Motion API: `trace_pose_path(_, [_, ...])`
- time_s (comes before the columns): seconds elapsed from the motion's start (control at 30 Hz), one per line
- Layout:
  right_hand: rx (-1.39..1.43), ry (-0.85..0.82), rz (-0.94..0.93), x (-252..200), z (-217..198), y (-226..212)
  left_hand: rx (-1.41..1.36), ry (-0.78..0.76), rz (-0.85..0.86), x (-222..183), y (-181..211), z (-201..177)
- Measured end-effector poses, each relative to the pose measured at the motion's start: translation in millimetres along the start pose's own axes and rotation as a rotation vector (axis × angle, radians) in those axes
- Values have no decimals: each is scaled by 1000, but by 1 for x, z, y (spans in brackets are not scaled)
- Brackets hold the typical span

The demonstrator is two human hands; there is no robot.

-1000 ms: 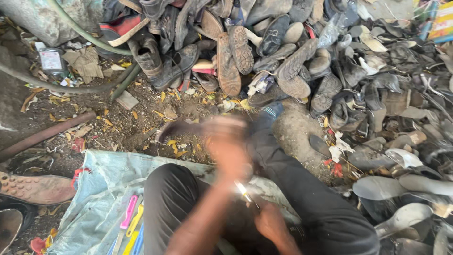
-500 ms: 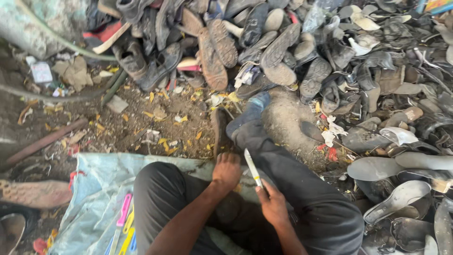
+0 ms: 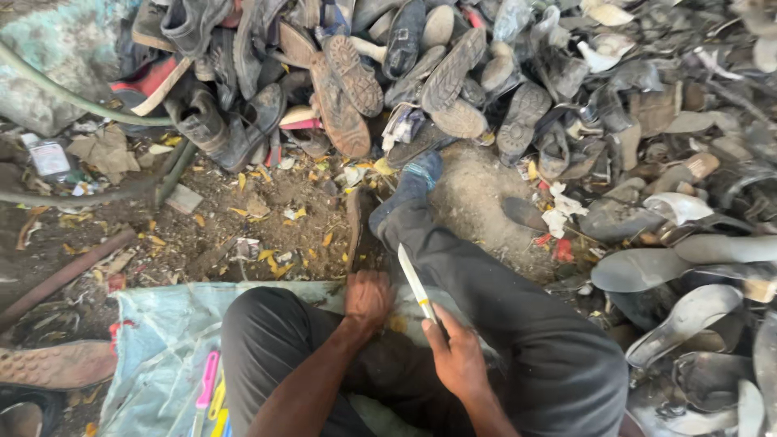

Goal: The person repairs a shoe by using a small blade to trim material from the interior and exterior of the footwear, handling multiple old shoes from a large pile on the floor.

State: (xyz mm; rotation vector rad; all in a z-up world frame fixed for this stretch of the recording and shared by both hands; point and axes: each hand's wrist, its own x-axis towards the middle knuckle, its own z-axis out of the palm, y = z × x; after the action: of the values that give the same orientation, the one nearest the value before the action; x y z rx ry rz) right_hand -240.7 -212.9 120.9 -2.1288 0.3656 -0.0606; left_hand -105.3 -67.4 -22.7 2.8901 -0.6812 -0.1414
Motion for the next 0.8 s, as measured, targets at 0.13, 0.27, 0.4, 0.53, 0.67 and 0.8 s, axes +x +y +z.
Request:
trace_pose_path(0.13, [5, 38, -112, -11, -7, -13, -127, 197, -52, -16, -3, -6])
trace_pose_path(0.27, [62, 38, -57, -22, -12, -21, -135, 117, -15, -21, -4, -16])
trace_pose_path(0.4, [34, 20, -11, -20, -11, -26, -118, 107, 37, -32, -21, -23])
trace_pose_path(0.53, [9, 30, -63, -25, -14, -24, -83, 94, 49, -43, -22, -18])
trace_pose_path(0.67, [15, 13, -86, -28, -14, -25, -15, 214, 76, -62, -16, -10])
trace_pose_path(0.8, [1, -27, 23, -23, -14, -21, -229, 429, 3, -93, -6, -10])
